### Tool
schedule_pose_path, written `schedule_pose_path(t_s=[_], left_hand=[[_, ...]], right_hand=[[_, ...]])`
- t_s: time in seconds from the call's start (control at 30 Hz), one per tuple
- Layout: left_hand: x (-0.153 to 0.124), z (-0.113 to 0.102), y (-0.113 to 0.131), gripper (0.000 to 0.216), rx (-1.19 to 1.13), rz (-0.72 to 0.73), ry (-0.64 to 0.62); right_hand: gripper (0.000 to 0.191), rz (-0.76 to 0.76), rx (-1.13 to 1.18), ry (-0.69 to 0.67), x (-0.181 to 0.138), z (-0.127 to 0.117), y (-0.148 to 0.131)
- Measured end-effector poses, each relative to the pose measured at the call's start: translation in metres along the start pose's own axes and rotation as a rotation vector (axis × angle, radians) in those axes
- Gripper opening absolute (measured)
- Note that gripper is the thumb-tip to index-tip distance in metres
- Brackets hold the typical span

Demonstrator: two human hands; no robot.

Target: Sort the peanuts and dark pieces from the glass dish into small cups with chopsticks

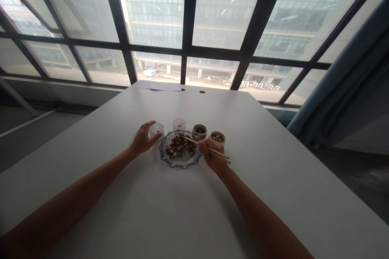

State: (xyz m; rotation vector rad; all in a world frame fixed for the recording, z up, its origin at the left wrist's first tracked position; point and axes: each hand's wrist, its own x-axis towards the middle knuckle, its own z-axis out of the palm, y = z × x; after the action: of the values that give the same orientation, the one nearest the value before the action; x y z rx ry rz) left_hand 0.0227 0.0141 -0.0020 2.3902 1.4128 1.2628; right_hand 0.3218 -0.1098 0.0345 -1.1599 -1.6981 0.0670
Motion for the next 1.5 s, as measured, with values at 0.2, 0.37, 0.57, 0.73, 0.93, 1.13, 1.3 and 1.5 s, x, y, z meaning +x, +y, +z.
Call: schedule_pose_path(t_s=[0.2,0.37,0.57,0.73,0.93,1.13,1.3,1.5], left_hand=[[-0.009,0.009,-0.014,0.075,-0.113,-0.134,-0.011],[-0.009,0.007,-0.011,0.076,-0.155,-0.136,0.012],[-0.013,0.002,-0.004,0.072,-0.167,0.013,0.044],[-0.014,0.000,-0.002,0.070,-0.160,0.035,0.030],[-0.015,-0.002,0.000,0.069,-0.146,-0.008,0.012],[-0.015,-0.002,0.002,0.069,-0.148,-0.026,0.000],[-0.015,-0.003,0.003,0.068,-0.141,-0.056,-0.002],[-0.015,-0.003,0.004,0.067,-0.160,-0.052,0.014]], right_hand=[[0.044,0.319,0.267,0.203,-0.010,0.006,0.008],[0.056,0.676,0.674,0.378,-0.009,0.014,0.015],[0.055,0.785,0.884,0.356,-0.009,0.019,0.015],[0.054,0.766,0.919,0.352,-0.010,0.018,0.015],[0.053,0.702,0.849,0.307,-0.010,0.020,0.022],[0.049,0.423,0.453,0.339,-0.013,0.008,0.001],[0.039,-0.079,0.169,0.148,-0.019,-0.007,-0.018],[0.036,-0.110,0.185,0.139,-0.021,-0.003,-0.017]])
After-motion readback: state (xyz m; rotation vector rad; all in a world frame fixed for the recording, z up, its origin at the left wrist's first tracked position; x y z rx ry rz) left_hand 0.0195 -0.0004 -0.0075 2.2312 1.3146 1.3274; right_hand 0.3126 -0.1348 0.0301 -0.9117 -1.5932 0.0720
